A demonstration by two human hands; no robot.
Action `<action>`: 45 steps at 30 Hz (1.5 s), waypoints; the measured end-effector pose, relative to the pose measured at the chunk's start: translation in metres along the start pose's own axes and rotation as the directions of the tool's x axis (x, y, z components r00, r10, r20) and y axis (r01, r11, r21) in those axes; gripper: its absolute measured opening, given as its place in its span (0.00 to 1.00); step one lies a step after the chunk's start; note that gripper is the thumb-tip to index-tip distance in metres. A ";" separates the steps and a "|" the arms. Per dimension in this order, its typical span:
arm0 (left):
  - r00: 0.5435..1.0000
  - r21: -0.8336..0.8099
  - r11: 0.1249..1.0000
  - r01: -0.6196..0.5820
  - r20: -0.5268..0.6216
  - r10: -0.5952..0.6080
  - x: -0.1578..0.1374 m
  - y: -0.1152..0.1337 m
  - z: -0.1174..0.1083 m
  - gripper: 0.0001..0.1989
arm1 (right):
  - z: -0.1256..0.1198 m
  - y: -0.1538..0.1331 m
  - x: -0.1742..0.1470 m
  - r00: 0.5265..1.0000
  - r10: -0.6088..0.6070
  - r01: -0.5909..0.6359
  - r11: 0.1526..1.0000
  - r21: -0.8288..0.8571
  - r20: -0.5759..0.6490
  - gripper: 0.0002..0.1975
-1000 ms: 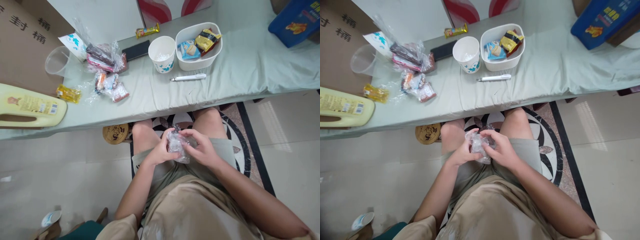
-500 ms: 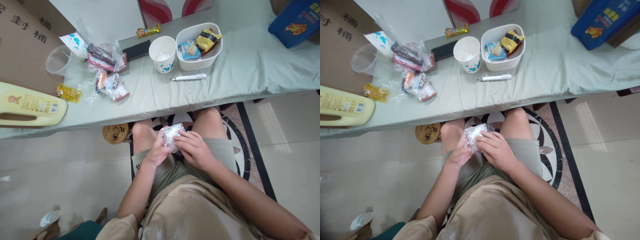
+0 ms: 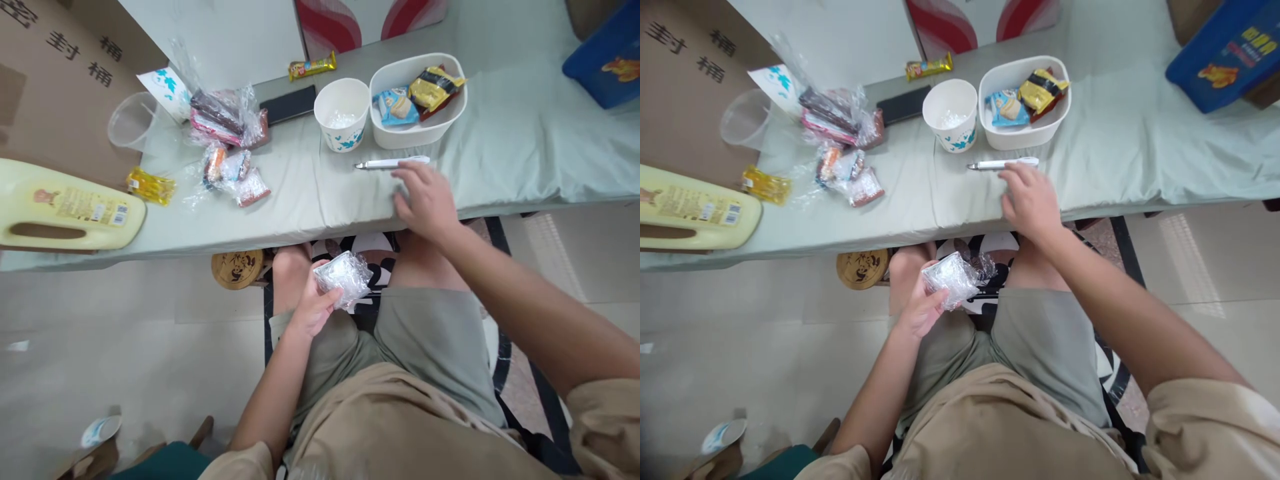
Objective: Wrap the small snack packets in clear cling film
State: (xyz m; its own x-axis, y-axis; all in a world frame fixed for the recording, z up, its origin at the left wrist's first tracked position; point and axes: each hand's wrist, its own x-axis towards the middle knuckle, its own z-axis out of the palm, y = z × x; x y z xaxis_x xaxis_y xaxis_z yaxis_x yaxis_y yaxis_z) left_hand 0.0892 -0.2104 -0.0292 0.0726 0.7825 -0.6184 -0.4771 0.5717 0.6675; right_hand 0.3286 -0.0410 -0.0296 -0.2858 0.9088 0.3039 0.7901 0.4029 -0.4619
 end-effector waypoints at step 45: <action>0.945 -0.226 0.925 -0.306 -0.185 0.268 -0.009 0.015 -0.004 0.30 | -0.023 0.004 -0.015 0.971 0.236 -0.226 0.956 -0.188 0.034 0.17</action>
State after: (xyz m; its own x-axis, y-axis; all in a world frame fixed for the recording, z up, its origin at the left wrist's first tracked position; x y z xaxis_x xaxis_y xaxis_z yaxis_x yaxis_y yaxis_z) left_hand 0.0780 -0.2101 -0.0153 -0.2215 0.8474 -0.4825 -0.6614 0.2331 0.7129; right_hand 0.3485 -0.0559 -0.0172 -0.1093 0.9814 0.1578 0.9217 0.1595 -0.3537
